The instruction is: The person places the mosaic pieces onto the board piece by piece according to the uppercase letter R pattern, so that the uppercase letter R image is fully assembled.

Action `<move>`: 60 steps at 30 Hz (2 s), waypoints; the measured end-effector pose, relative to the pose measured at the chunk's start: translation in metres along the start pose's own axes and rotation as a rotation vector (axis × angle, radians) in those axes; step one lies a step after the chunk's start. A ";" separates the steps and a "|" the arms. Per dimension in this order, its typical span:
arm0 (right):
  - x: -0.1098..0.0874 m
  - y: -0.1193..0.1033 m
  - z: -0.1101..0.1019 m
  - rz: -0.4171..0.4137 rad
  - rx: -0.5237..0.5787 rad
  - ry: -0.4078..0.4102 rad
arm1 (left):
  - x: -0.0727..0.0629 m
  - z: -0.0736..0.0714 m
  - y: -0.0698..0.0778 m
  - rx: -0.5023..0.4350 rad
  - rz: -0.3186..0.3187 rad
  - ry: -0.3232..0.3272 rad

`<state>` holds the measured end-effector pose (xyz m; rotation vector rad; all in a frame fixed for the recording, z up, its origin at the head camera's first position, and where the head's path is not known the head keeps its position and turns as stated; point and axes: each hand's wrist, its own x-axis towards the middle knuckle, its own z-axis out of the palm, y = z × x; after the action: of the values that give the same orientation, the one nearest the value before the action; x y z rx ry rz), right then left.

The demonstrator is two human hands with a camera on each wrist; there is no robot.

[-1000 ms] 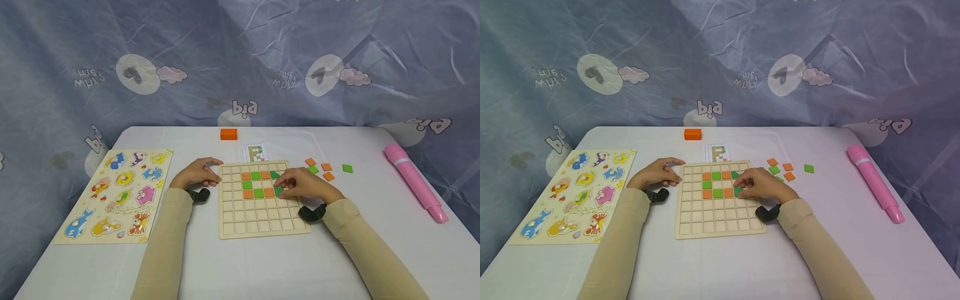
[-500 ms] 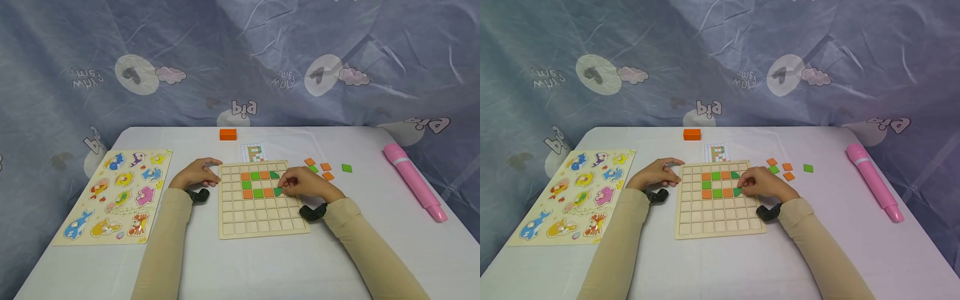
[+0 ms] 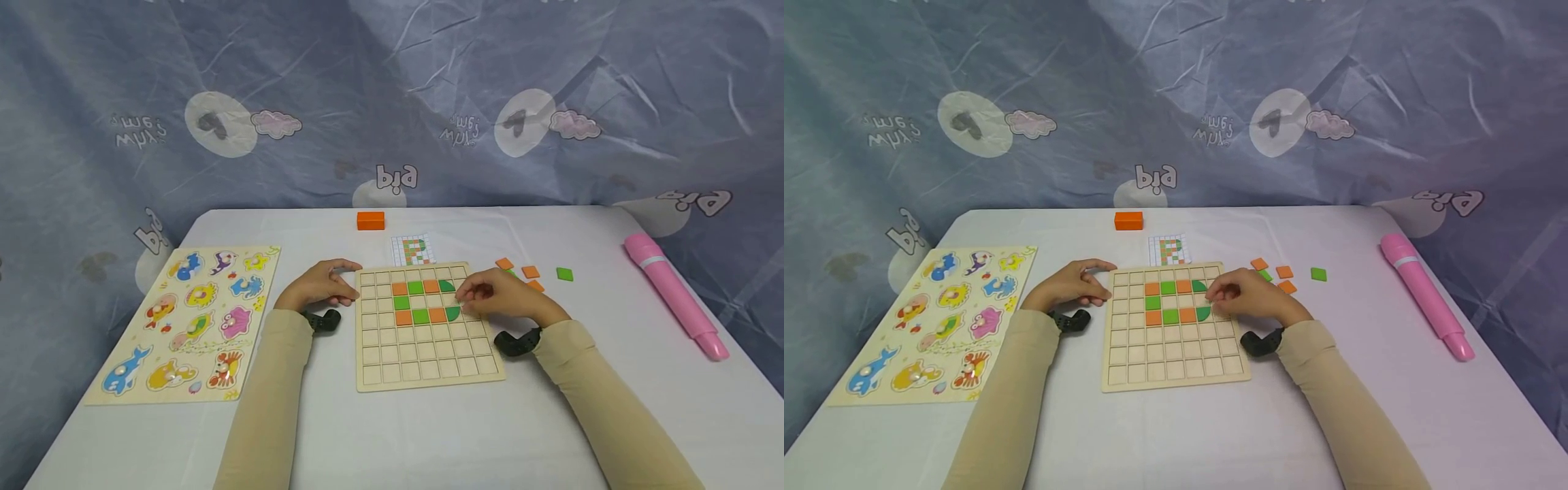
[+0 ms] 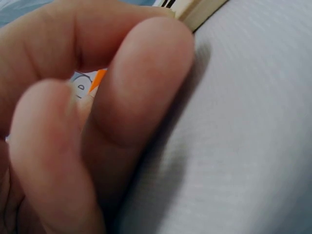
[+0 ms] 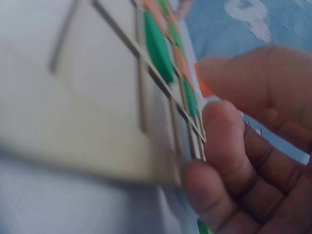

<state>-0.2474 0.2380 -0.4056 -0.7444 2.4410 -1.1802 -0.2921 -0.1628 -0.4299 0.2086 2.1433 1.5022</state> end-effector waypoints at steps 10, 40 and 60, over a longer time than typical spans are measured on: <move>-0.024 0.014 -0.032 0.060 0.166 0.115 | 0.000 0.002 0.001 -0.025 -0.019 0.005; -0.112 0.092 -0.095 0.106 0.675 0.536 | -0.001 0.002 0.000 -0.009 -0.002 -0.002; -0.115 0.114 -0.089 0.155 0.653 0.594 | -0.003 0.002 0.000 -0.005 0.016 -0.012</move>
<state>-0.2344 0.4197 -0.4348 -0.0011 2.2014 -2.1971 -0.2885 -0.1626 -0.4294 0.2329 2.1332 1.5113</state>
